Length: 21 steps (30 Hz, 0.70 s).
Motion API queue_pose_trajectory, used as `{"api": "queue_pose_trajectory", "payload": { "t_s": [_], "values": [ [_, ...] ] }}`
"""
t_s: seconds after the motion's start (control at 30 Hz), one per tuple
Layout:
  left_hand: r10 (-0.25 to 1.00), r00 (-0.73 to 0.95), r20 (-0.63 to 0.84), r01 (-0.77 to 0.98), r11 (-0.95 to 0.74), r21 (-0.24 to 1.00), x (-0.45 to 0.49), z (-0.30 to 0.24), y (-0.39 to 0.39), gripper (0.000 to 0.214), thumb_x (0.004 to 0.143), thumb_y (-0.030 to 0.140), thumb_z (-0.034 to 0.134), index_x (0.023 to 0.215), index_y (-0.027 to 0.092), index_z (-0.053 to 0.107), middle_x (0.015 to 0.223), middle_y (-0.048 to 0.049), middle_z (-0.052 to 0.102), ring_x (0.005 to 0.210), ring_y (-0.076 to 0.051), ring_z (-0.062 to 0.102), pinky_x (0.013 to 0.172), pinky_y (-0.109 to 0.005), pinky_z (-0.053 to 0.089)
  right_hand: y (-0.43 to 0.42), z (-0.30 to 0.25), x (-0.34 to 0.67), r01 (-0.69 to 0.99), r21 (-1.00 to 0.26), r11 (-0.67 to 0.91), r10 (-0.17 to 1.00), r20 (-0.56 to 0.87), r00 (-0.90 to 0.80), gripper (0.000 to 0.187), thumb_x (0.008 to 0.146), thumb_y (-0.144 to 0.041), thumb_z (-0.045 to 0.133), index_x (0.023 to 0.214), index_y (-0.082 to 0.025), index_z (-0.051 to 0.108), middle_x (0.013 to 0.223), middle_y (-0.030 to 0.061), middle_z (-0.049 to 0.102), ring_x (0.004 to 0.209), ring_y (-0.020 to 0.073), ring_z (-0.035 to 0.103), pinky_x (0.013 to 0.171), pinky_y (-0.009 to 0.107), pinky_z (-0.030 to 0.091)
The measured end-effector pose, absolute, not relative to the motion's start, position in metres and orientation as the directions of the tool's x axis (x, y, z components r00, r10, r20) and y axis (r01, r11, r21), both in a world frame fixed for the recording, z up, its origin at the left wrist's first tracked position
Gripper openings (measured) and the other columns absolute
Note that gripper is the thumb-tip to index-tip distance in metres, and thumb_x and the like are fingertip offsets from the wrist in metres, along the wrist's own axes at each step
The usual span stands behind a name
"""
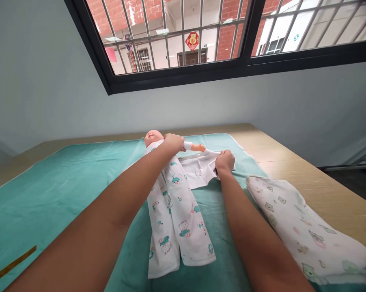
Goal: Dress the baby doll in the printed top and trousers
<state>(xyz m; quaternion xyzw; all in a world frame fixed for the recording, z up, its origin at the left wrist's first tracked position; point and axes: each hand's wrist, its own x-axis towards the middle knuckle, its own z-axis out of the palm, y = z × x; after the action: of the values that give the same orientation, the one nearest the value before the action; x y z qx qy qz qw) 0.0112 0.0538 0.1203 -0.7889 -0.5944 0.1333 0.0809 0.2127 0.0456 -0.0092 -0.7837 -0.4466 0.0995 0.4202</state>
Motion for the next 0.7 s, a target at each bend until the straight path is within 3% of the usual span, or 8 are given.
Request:
{"api": "queue_pose_trajectory", "payload": {
  "t_s": [0.23, 0.5, 0.7],
  "values": [
    [0.957, 0.283, -0.067, 0.921, -0.291, -0.259, 0.016, 0.116, 0.046, 0.049, 0.092, 0.057, 0.051, 0.119, 0.018, 0.058, 0.122, -0.0160, 0.065, 0.111, -0.030, 0.060, 0.088, -0.037, 0.046, 0.044, -0.007, 0.210, 0.616, -0.759, -0.210, 0.803, 0.226, 0.551, 0.030, 0.096, -0.024, 0.038, 0.097, -0.013, 0.067, 0.096, 0.0174, 0.069, 0.084, 0.0254, 0.058, 0.069, 0.032, 0.033],
    [0.941, 0.337, -0.011, 0.921, -0.332, -0.202, 0.030, 0.103, 0.043, 0.050, 0.094, 0.059, 0.044, 0.118, 0.016, 0.056, 0.118, -0.0145, 0.066, 0.104, -0.028, 0.064, 0.080, -0.033, 0.046, 0.044, -0.010, 0.204, 0.618, -0.779, -0.103, 0.842, 0.262, 0.471, 0.032, 0.094, -0.035, 0.042, 0.086, -0.019, 0.068, 0.089, 0.0103, 0.071, 0.079, 0.0221, 0.056, 0.068, 0.030, 0.034],
    [0.929, 0.370, 0.009, 0.918, -0.363, -0.162, 0.037, 0.098, 0.041, 0.052, 0.093, 0.061, 0.043, 0.115, 0.016, 0.057, 0.113, -0.0133, 0.067, 0.100, -0.028, 0.064, 0.078, -0.033, 0.045, 0.044, -0.006, 0.201, 0.620, -0.781, -0.079, 0.862, 0.259, 0.436, 0.031, 0.093, -0.032, 0.040, 0.095, -0.020, 0.069, 0.090, 0.0096, 0.070, 0.080, 0.0222, 0.055, 0.067, 0.029, 0.034]
  ]
}}
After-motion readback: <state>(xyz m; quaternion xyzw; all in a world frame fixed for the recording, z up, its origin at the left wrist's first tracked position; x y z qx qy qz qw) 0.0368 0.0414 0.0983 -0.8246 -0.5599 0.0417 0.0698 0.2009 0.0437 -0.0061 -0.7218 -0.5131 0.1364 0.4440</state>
